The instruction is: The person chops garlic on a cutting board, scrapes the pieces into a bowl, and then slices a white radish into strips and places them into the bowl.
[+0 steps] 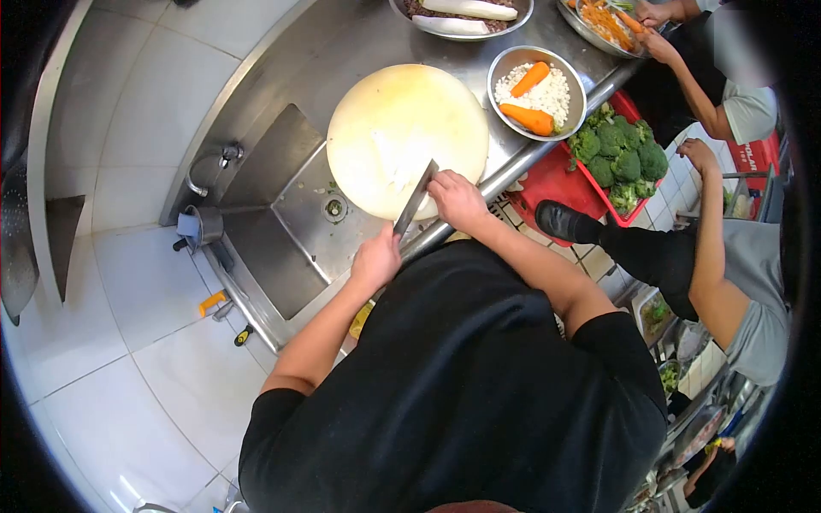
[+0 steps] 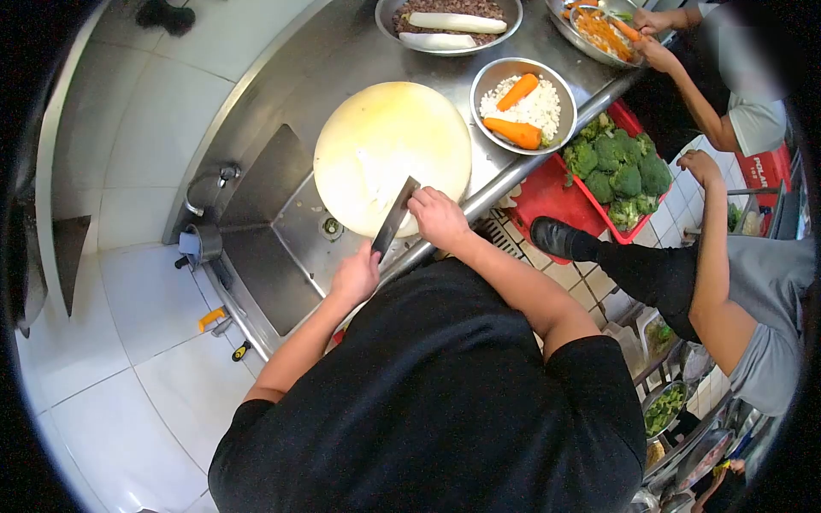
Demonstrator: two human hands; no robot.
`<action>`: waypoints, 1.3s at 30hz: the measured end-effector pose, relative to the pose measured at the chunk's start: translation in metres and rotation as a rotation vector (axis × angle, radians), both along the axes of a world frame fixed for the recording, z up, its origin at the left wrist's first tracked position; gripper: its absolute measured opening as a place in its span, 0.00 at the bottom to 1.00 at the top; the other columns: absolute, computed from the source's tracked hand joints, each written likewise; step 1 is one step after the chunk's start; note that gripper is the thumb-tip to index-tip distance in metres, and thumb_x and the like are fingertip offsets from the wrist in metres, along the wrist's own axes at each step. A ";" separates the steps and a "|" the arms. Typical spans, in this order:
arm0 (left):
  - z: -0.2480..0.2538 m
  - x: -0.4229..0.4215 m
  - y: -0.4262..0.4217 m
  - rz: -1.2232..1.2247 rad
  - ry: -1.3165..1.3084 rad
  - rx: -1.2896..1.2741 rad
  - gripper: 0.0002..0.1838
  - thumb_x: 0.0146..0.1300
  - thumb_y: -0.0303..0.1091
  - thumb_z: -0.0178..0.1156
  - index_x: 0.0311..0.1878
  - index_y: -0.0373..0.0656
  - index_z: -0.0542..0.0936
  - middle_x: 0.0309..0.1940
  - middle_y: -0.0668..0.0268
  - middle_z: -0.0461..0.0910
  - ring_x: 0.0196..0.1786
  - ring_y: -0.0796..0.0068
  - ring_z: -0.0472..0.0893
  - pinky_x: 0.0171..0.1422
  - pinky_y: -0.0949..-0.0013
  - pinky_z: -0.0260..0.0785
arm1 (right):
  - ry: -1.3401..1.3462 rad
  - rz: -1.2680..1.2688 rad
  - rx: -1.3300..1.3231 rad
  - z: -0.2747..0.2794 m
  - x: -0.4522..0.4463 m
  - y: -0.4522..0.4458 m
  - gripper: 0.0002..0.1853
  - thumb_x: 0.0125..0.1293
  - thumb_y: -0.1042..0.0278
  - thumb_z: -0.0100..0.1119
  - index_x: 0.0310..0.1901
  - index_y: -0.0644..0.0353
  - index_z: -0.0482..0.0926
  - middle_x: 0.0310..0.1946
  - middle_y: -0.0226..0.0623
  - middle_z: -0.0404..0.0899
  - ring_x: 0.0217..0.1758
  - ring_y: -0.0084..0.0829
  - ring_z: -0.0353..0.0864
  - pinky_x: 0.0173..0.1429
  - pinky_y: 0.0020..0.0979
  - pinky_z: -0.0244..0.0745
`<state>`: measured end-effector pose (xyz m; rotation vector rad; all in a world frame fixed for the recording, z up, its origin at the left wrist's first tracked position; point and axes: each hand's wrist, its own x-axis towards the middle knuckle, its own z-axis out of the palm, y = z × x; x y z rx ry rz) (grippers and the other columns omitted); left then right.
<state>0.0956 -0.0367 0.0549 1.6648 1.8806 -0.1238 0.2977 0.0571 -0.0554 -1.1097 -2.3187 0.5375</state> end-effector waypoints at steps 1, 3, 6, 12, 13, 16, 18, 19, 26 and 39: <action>-0.003 0.005 0.006 0.002 -0.014 0.022 0.13 0.76 0.38 0.53 0.54 0.40 0.72 0.33 0.37 0.83 0.39 0.31 0.84 0.46 0.33 0.74 | -0.010 0.005 0.003 0.000 -0.001 0.001 0.07 0.62 0.72 0.57 0.41 0.60 0.80 0.42 0.38 0.79 0.53 0.41 0.80 0.61 0.40 0.78; -0.014 0.004 0.020 -0.044 -0.032 0.096 0.12 0.76 0.38 0.52 0.54 0.40 0.72 0.33 0.37 0.83 0.39 0.31 0.84 0.47 0.33 0.74 | -0.009 0.005 0.001 -0.001 0.000 -0.001 0.07 0.62 0.72 0.57 0.41 0.60 0.81 0.43 0.38 0.79 0.54 0.40 0.80 0.62 0.40 0.77; -0.002 -0.009 0.007 -0.065 -0.064 0.070 0.13 0.77 0.39 0.52 0.54 0.41 0.72 0.33 0.36 0.83 0.39 0.30 0.84 0.48 0.33 0.74 | -0.004 0.009 0.035 0.000 0.001 0.002 0.07 0.62 0.72 0.56 0.41 0.59 0.81 0.43 0.37 0.79 0.53 0.40 0.80 0.61 0.40 0.77; -0.021 0.006 0.025 0.048 -0.125 0.071 0.15 0.77 0.40 0.54 0.56 0.39 0.73 0.36 0.35 0.83 0.42 0.29 0.83 0.50 0.35 0.74 | 0.046 0.001 0.019 0.011 0.004 0.002 0.05 0.64 0.71 0.61 0.40 0.59 0.82 0.37 0.37 0.79 0.48 0.42 0.81 0.55 0.42 0.78; -0.022 0.003 0.035 0.040 -0.150 0.104 0.15 0.76 0.40 0.54 0.55 0.38 0.73 0.36 0.35 0.84 0.43 0.30 0.83 0.51 0.35 0.74 | 0.066 0.005 0.007 0.019 0.003 0.007 0.04 0.64 0.71 0.62 0.40 0.58 0.82 0.36 0.37 0.80 0.47 0.42 0.82 0.54 0.42 0.78; -0.015 -0.005 0.045 0.080 -0.195 0.192 0.14 0.76 0.40 0.54 0.53 0.37 0.74 0.36 0.35 0.84 0.44 0.30 0.83 0.51 0.36 0.74 | 0.313 -0.019 0.112 0.075 -0.012 0.012 0.04 0.64 0.69 0.66 0.38 0.57 0.82 0.36 0.38 0.82 0.42 0.45 0.82 0.51 0.43 0.77; -0.010 -0.012 0.042 0.110 -0.210 0.181 0.15 0.76 0.40 0.53 0.53 0.37 0.74 0.36 0.35 0.84 0.44 0.30 0.83 0.52 0.36 0.74 | 0.360 -0.056 0.162 0.105 -0.037 0.032 0.06 0.63 0.69 0.66 0.41 0.57 0.82 0.38 0.39 0.85 0.40 0.45 0.83 0.48 0.43 0.77; -0.010 -0.012 0.041 0.100 -0.198 0.178 0.15 0.76 0.41 0.53 0.53 0.37 0.74 0.37 0.35 0.84 0.44 0.31 0.83 0.52 0.36 0.74 | 0.338 -0.085 0.125 0.117 -0.053 0.047 0.08 0.64 0.68 0.66 0.43 0.58 0.82 0.38 0.40 0.85 0.41 0.45 0.83 0.49 0.43 0.78; -0.027 0.002 0.034 -0.040 -0.239 0.135 0.14 0.77 0.42 0.53 0.50 0.39 0.72 0.40 0.35 0.83 0.48 0.30 0.82 0.53 0.37 0.72 | -0.476 -0.290 -0.390 0.046 -0.152 0.123 0.20 0.67 0.63 0.61 0.55 0.69 0.77 0.49 0.50 0.88 0.56 0.47 0.89 0.59 0.43 0.83; -0.034 -0.050 0.033 0.163 -0.237 0.017 0.19 0.77 0.42 0.52 0.58 0.35 0.74 0.48 0.37 0.84 0.54 0.36 0.83 0.61 0.42 0.74 | 0.145 -0.038 -0.056 0.113 -0.078 0.096 0.11 0.67 0.66 0.64 0.49 0.52 0.90 0.44 0.44 0.83 0.47 0.49 0.85 0.52 0.45 0.81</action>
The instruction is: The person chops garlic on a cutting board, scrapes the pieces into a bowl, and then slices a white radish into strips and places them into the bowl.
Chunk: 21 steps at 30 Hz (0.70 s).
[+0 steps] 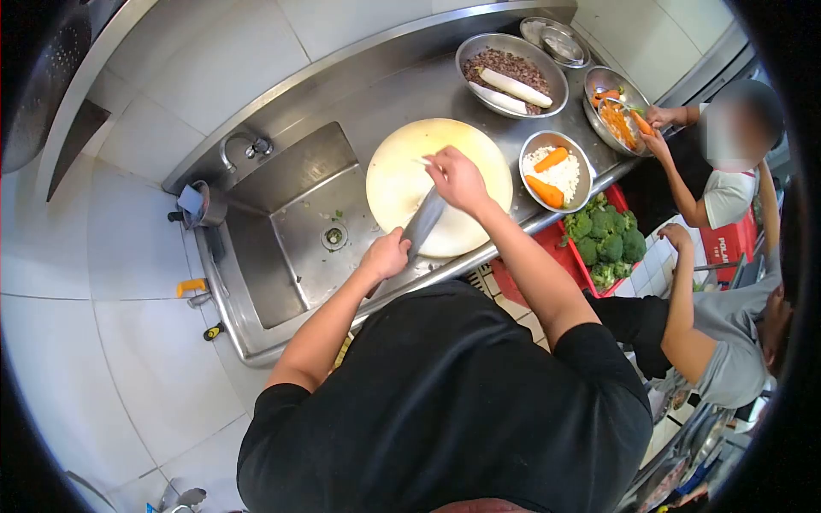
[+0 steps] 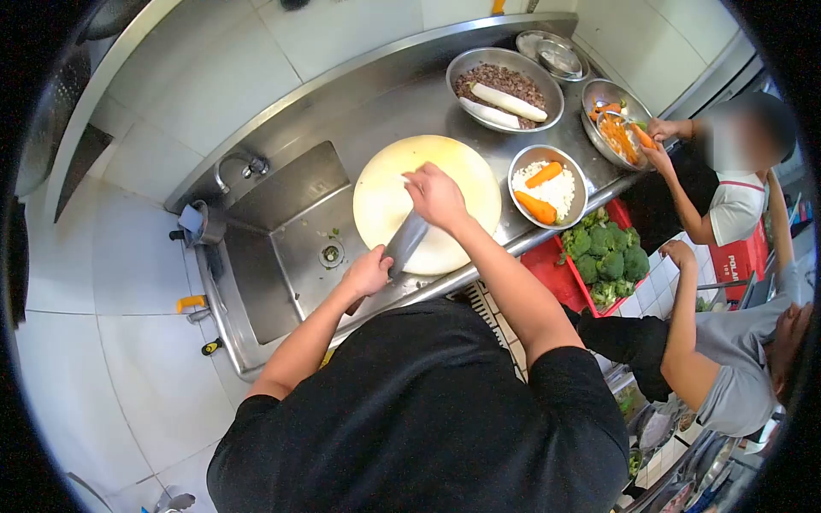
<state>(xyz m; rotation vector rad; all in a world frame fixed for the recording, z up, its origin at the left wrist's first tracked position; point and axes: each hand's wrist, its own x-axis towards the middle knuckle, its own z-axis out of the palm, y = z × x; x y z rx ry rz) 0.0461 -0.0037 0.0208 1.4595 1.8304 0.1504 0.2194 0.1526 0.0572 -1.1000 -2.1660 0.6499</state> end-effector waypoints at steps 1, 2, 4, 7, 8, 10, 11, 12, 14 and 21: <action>0.001 -0.002 0.001 -0.016 0.019 0.020 0.19 0.77 0.42 0.52 0.58 0.35 0.74 0.48 0.36 0.84 0.55 0.36 0.83 0.61 0.43 0.74 | 0.036 0.033 0.061 -0.007 0.013 -0.016 0.12 0.67 0.68 0.64 0.50 0.53 0.89 0.43 0.43 0.82 0.46 0.48 0.84 0.52 0.45 0.81; 0.000 -0.003 0.001 -0.008 0.027 0.002 0.19 0.77 0.42 0.52 0.58 0.36 0.74 0.47 0.36 0.84 0.53 0.36 0.83 0.60 0.42 0.74 | -0.027 0.045 0.074 -0.020 0.026 -0.032 0.14 0.66 0.70 0.64 0.52 0.53 0.88 0.44 0.42 0.83 0.48 0.47 0.84 0.55 0.45 0.80; -0.002 -0.006 0.001 -0.023 0.001 0.022 0.18 0.77 0.41 0.51 0.57 0.36 0.74 0.46 0.37 0.84 0.52 0.36 0.83 0.59 0.41 0.74 | -0.139 0.086 0.057 -0.056 0.050 -0.061 0.18 0.63 0.74 0.63 0.55 0.55 0.87 0.46 0.41 0.84 0.52 0.45 0.83 0.59 0.43 0.79; 0.015 0.002 -0.009 -0.049 0.043 0.042 0.16 0.77 0.41 0.52 0.55 0.37 0.74 0.43 0.38 0.84 0.50 0.34 0.83 0.56 0.39 0.73 | -0.217 0.134 0.023 -0.092 0.073 -0.091 0.20 0.61 0.77 0.63 0.56 0.56 0.86 0.48 0.39 0.84 0.56 0.43 0.81 0.63 0.41 0.78; 0.023 0.005 -0.013 -0.056 0.070 0.050 0.15 0.77 0.41 0.52 0.54 0.37 0.73 0.42 0.38 0.84 0.49 0.34 0.83 0.55 0.39 0.73 | -0.199 0.122 0.048 -0.095 0.077 -0.096 0.21 0.60 0.78 0.62 0.56 0.56 0.86 0.49 0.39 0.84 0.58 0.42 0.81 0.65 0.41 0.78; 0.026 0.010 -0.024 -0.085 0.092 0.036 0.15 0.77 0.40 0.52 0.54 0.38 0.73 0.41 0.37 0.84 0.48 0.33 0.83 0.54 0.37 0.73 | -0.112 0.067 0.058 -0.089 0.077 -0.101 0.16 0.61 0.77 0.63 0.51 0.57 0.86 0.50 0.39 0.84 0.61 0.43 0.79 0.65 0.41 0.77; 0.027 0.013 -0.027 -0.102 0.104 0.032 0.14 0.77 0.40 0.51 0.54 0.38 0.73 0.41 0.37 0.84 0.47 0.33 0.83 0.54 0.36 0.73 | -0.092 0.052 0.017 -0.091 0.076 -0.102 0.15 0.61 0.77 0.63 0.49 0.58 0.86 0.49 0.39 0.84 0.60 0.43 0.79 0.65 0.41 0.77; 0.029 0.016 -0.027 -0.095 0.108 0.017 0.14 0.77 0.39 0.51 0.54 0.38 0.73 0.41 0.37 0.84 0.47 0.33 0.83 0.54 0.36 0.73 | -0.072 0.037 -0.022 -0.094 0.075 -0.102 0.13 0.61 0.76 0.64 0.48 0.58 0.86 0.49 0.39 0.84 0.60 0.43 0.79 0.65 0.41 0.77; 0.034 0.021 -0.026 -0.085 0.119 -0.011 0.14 0.78 0.39 0.50 0.53 0.38 0.74 0.41 0.37 0.84 0.47 0.34 0.84 0.55 0.37 0.74 | -0.027 0.019 -0.008 -0.105 0.070 -0.101 0.07 0.61 0.74 0.65 0.41 0.59 0.84 0.47 0.39 0.83 0.58 0.44 0.80 0.61 0.42 0.78; 0.042 0.040 -0.023 -0.138 0.195 0.044 0.12 0.77 0.37 0.50 0.54 0.40 0.73 0.39 0.37 0.84 0.45 0.32 0.84 0.52 0.35 0.74 | -0.118 0.080 -0.025 -0.101 0.065 -0.093 0.04 0.64 0.72 0.62 0.40 0.58 0.83 0.44 0.38 0.82 0.54 0.42 0.82 0.54 0.41 0.82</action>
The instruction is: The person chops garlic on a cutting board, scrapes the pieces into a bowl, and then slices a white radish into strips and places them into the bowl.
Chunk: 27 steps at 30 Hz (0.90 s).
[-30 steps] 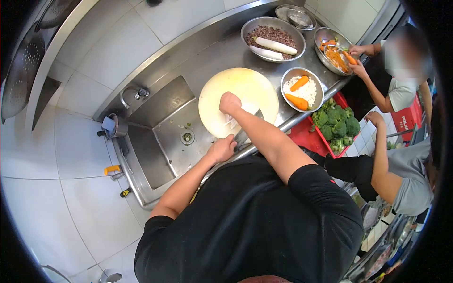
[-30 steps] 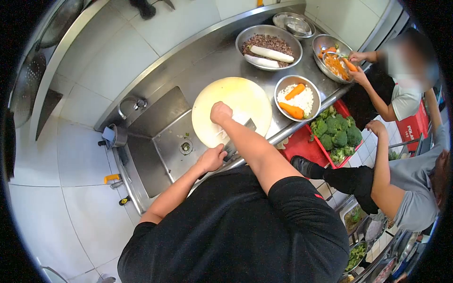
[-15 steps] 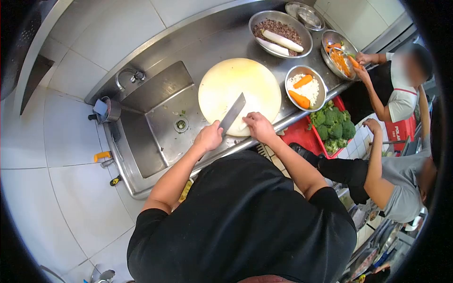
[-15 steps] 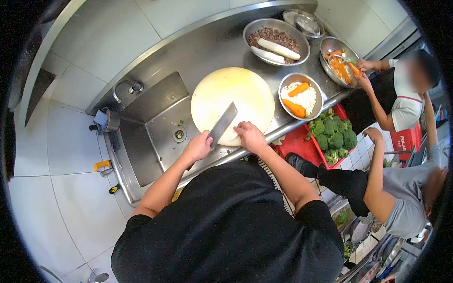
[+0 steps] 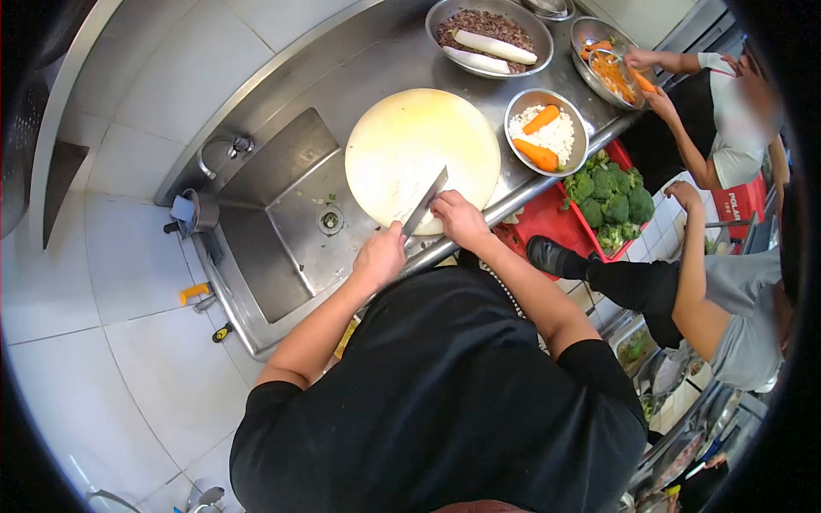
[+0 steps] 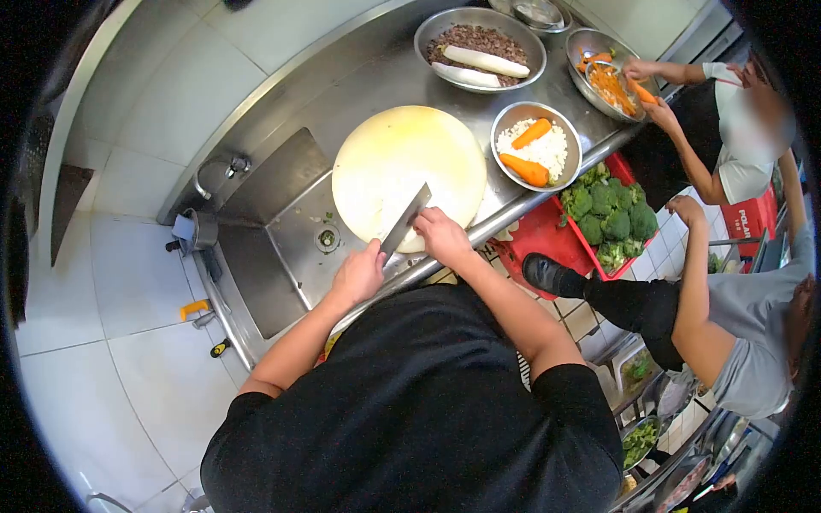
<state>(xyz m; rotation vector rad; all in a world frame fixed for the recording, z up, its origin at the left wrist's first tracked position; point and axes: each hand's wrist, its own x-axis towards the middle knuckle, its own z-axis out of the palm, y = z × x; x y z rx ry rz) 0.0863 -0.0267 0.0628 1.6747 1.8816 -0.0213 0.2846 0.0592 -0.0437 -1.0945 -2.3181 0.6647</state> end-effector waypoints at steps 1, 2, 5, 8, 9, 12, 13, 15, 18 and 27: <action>-0.001 0.000 -0.005 -0.012 0.001 0.016 0.12 0.77 0.37 0.50 0.54 0.40 0.73 0.38 0.37 0.84 0.44 0.32 0.84 0.52 0.35 0.74 | -0.009 -0.001 -0.001 0.000 -0.001 0.001 0.04 0.65 0.71 0.62 0.40 0.58 0.83 0.43 0.38 0.82 0.53 0.42 0.82 0.53 0.41 0.82; -0.002 0.001 -0.009 -0.024 0.001 0.033 0.12 0.77 0.37 0.50 0.55 0.40 0.72 0.37 0.37 0.84 0.43 0.32 0.84 0.51 0.35 0.74 | -0.019 -0.002 -0.001 -0.001 -0.001 0.001 0.04 0.65 0.71 0.61 0.39 0.58 0.83 0.43 0.38 0.82 0.52 0.41 0.82 0.53 0.41 0.82; 0.009 0.007 -0.016 0.005 0.038 -0.025 0.12 0.76 0.37 0.51 0.54 0.38 0.72 0.34 0.38 0.84 0.41 0.31 0.84 0.49 0.34 0.74 | -0.014 0.018 -0.022 -0.002 0.001 0.001 0.08 0.63 0.74 0.56 0.41 0.59 0.82 0.42 0.37 0.81 0.55 0.41 0.81 0.56 0.41 0.81; -0.011 0.019 -0.003 0.035 0.021 -0.032 0.13 0.76 0.37 0.52 0.55 0.38 0.72 0.34 0.37 0.84 0.41 0.31 0.84 0.49 0.35 0.74 | -0.014 0.032 -0.027 -0.001 0.004 0.001 0.08 0.63 0.74 0.56 0.42 0.59 0.83 0.43 0.37 0.81 0.55 0.40 0.81 0.57 0.41 0.81; -0.017 0.020 0.004 0.027 0.016 -0.011 0.13 0.76 0.37 0.52 0.54 0.38 0.72 0.34 0.37 0.83 0.41 0.31 0.84 0.48 0.35 0.74 | -0.015 0.029 -0.033 -0.002 0.005 0.000 0.09 0.63 0.73 0.56 0.42 0.59 0.83 0.43 0.37 0.81 0.55 0.40 0.81 0.57 0.41 0.81; -0.020 0.020 0.018 0.008 0.014 0.029 0.13 0.77 0.38 0.52 0.55 0.39 0.72 0.34 0.37 0.83 0.40 0.31 0.84 0.48 0.34 0.74 | -0.013 0.027 -0.017 -0.002 0.008 0.002 0.09 0.62 0.73 0.56 0.42 0.58 0.83 0.42 0.37 0.81 0.54 0.40 0.81 0.57 0.40 0.81; -0.007 0.018 0.014 -0.003 0.023 0.018 0.14 0.76 0.38 0.53 0.57 0.38 0.72 0.33 0.37 0.84 0.41 0.31 0.84 0.48 0.34 0.74 | -0.008 0.025 0.006 0.000 0.008 0.001 0.09 0.61 0.73 0.56 0.42 0.58 0.83 0.42 0.36 0.81 0.53 0.40 0.81 0.57 0.40 0.82; -0.002 0.017 0.000 -0.006 0.048 -0.016 0.16 0.76 0.38 0.53 0.58 0.38 0.72 0.33 0.37 0.84 0.41 0.32 0.84 0.48 0.34 0.74 | 0.012 0.022 0.040 -0.004 0.010 -0.001 0.09 0.60 0.73 0.57 0.41 0.58 0.83 0.42 0.36 0.81 0.52 0.40 0.81 0.56 0.40 0.82; -0.013 0.021 -0.016 0.033 0.076 -0.049 0.15 0.76 0.38 0.53 0.58 0.39 0.72 0.33 0.37 0.84 0.40 0.32 0.84 0.48 0.34 0.74 | 0.038 0.022 0.066 -0.011 0.011 -0.002 0.08 0.60 0.73 0.57 0.40 0.58 0.83 0.40 0.36 0.80 0.51 0.39 0.81 0.56 0.39 0.81; -0.006 0.038 -0.001 0.072 0.062 -0.047 0.13 0.76 0.40 0.52 0.53 0.40 0.73 0.35 0.38 0.84 0.43 0.33 0.84 0.49 0.35 0.74 | 0.081 0.007 0.160 -0.014 0.019 0.001 0.06 0.59 0.74 0.60 0.37 0.58 0.84 0.37 0.35 0.82 0.47 0.39 0.82 0.53 0.39 0.81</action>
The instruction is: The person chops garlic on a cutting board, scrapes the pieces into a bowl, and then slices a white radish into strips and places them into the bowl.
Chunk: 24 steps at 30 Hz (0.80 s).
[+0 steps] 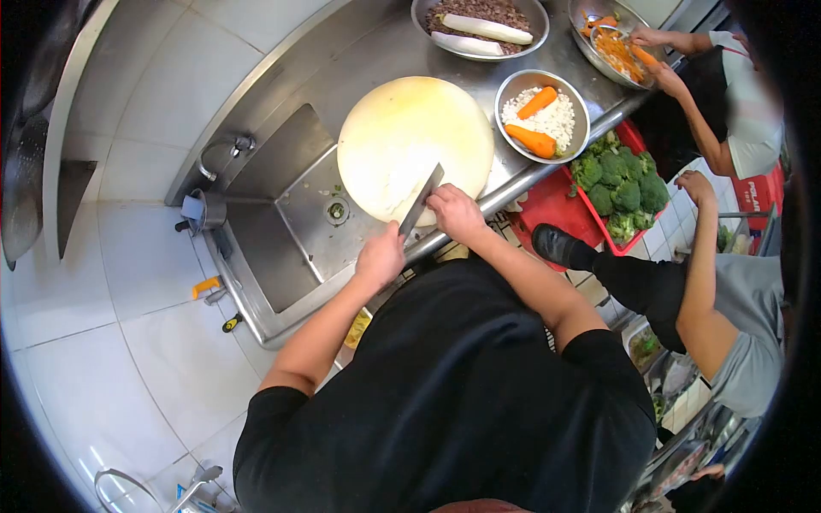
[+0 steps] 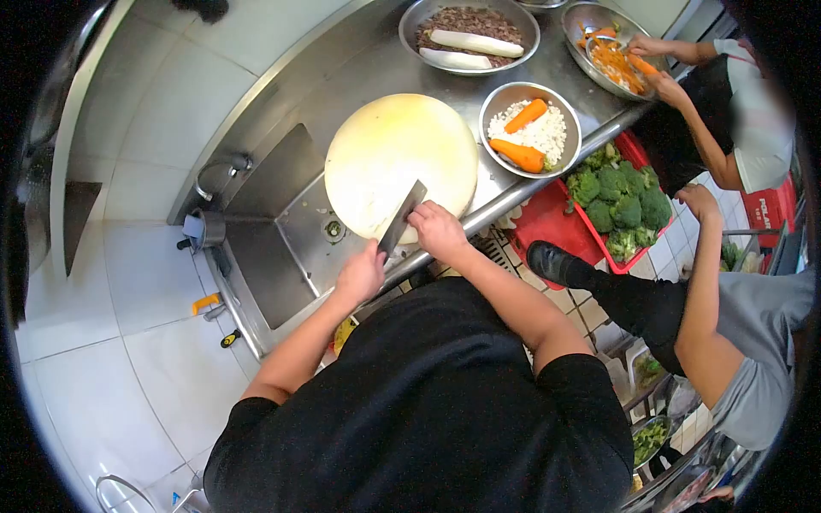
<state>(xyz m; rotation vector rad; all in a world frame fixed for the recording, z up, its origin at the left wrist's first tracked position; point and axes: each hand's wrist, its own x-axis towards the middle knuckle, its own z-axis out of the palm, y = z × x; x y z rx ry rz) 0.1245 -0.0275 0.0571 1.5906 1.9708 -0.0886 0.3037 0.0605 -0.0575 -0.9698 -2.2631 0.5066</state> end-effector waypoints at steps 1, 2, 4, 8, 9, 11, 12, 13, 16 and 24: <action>-0.004 0.005 0.005 0.034 0.005 -0.014 0.13 0.76 0.40 0.52 0.53 0.40 0.73 0.36 0.37 0.84 0.43 0.33 0.84 0.50 0.35 0.74 | 0.015 0.001 0.022 0.001 -0.001 0.002 0.05 0.59 0.74 0.62 0.37 0.58 0.84 0.36 0.36 0.81 0.46 0.39 0.82 0.52 0.39 0.81; -0.012 0.005 0.015 0.011 -0.006 0.035 0.14 0.76 0.41 0.53 0.52 0.40 0.75 0.37 0.36 0.84 0.44 0.32 0.84 0.50 0.36 0.75 | 0.010 0.000 0.015 0.001 -0.001 0.003 0.05 0.59 0.74 0.62 0.37 0.58 0.84 0.36 0.36 0.81 0.46 0.40 0.82 0.52 0.39 0.80; -0.022 -0.003 0.033 -0.026 -0.052 0.100 0.14 0.76 0.42 0.53 0.52 0.40 0.75 0.36 0.37 0.84 0.44 0.32 0.84 0.50 0.36 0.75 | -0.007 0.016 0.006 0.005 -0.001 0.005 0.05 0.59 0.74 0.62 0.36 0.58 0.84 0.35 0.36 0.82 0.45 0.40 0.82 0.52 0.39 0.80; -0.010 -0.021 0.057 0.026 -0.124 0.253 0.14 0.76 0.43 0.54 0.53 0.42 0.76 0.35 0.38 0.84 0.43 0.32 0.84 0.49 0.37 0.75 | -0.062 0.022 -0.025 -0.005 -0.014 0.017 0.07 0.59 0.73 0.60 0.39 0.57 0.85 0.40 0.35 0.83 0.49 0.40 0.82 0.55 0.40 0.78; -0.002 -0.026 0.059 0.042 -0.128 0.285 0.14 0.76 0.43 0.54 0.53 0.42 0.76 0.35 0.38 0.84 0.43 0.32 0.84 0.49 0.38 0.75 | -0.055 0.009 -0.039 -0.002 -0.019 0.020 0.07 0.59 0.73 0.60 0.39 0.57 0.85 0.40 0.35 0.83 0.49 0.40 0.82 0.56 0.40 0.78; 0.015 -0.035 0.059 0.075 -0.136 0.344 0.14 0.76 0.43 0.55 0.53 0.43 0.76 0.36 0.38 0.84 0.43 0.32 0.83 0.48 0.38 0.75 | -0.038 0.012 -0.067 0.003 -0.023 0.018 0.09 0.59 0.72 0.62 0.41 0.55 0.85 0.42 0.35 0.83 0.50 0.40 0.81 0.57 0.40 0.77; 0.025 -0.038 0.058 0.109 -0.167 0.346 0.14 0.76 0.44 0.55 0.52 0.43 0.76 0.34 0.39 0.83 0.42 0.32 0.83 0.47 0.38 0.74 | -0.030 0.031 -0.077 0.016 -0.020 0.014 0.10 0.58 0.71 0.63 0.42 0.54 0.86 0.44 0.35 0.83 0.51 0.40 0.81 0.58 0.41 0.77; 0.025 -0.042 0.057 0.134 -0.191 0.372 0.14 0.76 0.44 0.56 0.51 0.43 0.76 0.34 0.40 0.83 0.42 0.33 0.83 0.46 0.39 0.73 | -0.024 0.052 -0.085 0.029 -0.019 0.011 0.11 0.58 0.70 0.64 0.44 0.53 0.86 0.46 0.34 0.83 0.53 0.40 0.80 0.60 0.42 0.76; 0.022 -0.056 0.047 0.207 -0.257 0.426 0.14 0.76 0.43 0.56 0.49 0.42 0.75 0.32 0.42 0.83 0.40 0.34 0.83 0.43 0.41 0.72 | -0.077 0.401 0.127 0.054 -0.018 -0.005 0.15 0.56 0.69 0.67 0.47 0.49 0.88 0.53 0.32 0.80 0.59 0.39 0.77 0.63 0.43 0.73; 0.020 -0.096 -0.002 0.296 -0.389 0.538 0.13 0.75 0.41 0.58 0.44 0.38 0.74 0.30 0.44 0.81 0.34 0.40 0.81 0.39 0.49 0.70 | 0.060 0.332 0.035 0.057 -0.051 -0.003 0.14 0.55 0.69 0.71 0.45 0.48 0.89 0.38 0.27 0.84 0.48 0.36 0.80 0.55 0.38 0.74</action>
